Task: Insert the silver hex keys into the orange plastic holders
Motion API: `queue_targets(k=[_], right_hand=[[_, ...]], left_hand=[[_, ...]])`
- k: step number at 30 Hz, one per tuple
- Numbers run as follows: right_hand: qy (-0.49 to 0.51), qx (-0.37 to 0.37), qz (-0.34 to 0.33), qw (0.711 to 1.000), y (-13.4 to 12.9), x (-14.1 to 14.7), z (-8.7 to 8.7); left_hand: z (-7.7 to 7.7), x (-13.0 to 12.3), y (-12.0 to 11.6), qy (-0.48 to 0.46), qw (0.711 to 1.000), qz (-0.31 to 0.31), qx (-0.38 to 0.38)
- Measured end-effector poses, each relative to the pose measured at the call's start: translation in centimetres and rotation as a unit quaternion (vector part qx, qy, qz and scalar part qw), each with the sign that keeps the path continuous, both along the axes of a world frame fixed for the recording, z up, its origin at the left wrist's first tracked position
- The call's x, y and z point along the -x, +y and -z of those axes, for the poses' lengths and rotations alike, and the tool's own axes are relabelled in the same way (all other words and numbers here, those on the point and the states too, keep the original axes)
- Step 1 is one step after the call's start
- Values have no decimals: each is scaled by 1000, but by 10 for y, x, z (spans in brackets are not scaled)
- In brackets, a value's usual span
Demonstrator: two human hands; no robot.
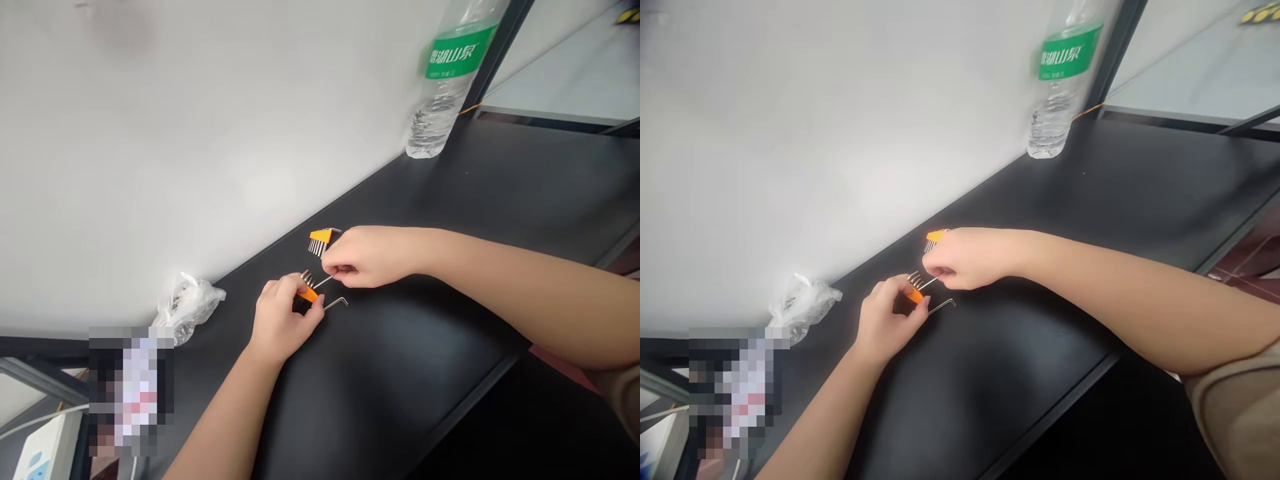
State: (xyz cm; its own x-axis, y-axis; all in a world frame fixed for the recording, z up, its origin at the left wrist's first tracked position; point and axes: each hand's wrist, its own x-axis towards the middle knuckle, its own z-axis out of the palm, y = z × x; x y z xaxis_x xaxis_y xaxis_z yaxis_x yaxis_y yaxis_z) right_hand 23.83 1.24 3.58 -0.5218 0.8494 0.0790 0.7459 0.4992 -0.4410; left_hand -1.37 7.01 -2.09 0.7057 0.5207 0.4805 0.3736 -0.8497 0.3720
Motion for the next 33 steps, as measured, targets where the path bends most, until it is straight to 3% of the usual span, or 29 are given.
queue_targets(k=[6, 13, 17, 23, 29, 33], right_hand=[[-32, -28, -24, 999, 3, 4, 10], [-94, -182, -7, 979, 0, 12, 12], [-32, -163, -24, 986, 3, 23, 25], [60, -154, 22, 986, 8, 24, 34], [-39, -139, 7, 990, 3, 18, 21], [-118, -126, 15, 985, -2, 32, 25]], left_hand=[[1, 1, 1, 3, 1000, 5, -3], [3, -1, 3, 10, 1000, 10, -5], [3, -1, 3, 20, 1000, 12, 0], [4, 0, 4, 18, 999, -31, 0], [4, 0, 5, 20, 998, -55, 6], [5, 1, 4, 45, 998, -34, 16]])
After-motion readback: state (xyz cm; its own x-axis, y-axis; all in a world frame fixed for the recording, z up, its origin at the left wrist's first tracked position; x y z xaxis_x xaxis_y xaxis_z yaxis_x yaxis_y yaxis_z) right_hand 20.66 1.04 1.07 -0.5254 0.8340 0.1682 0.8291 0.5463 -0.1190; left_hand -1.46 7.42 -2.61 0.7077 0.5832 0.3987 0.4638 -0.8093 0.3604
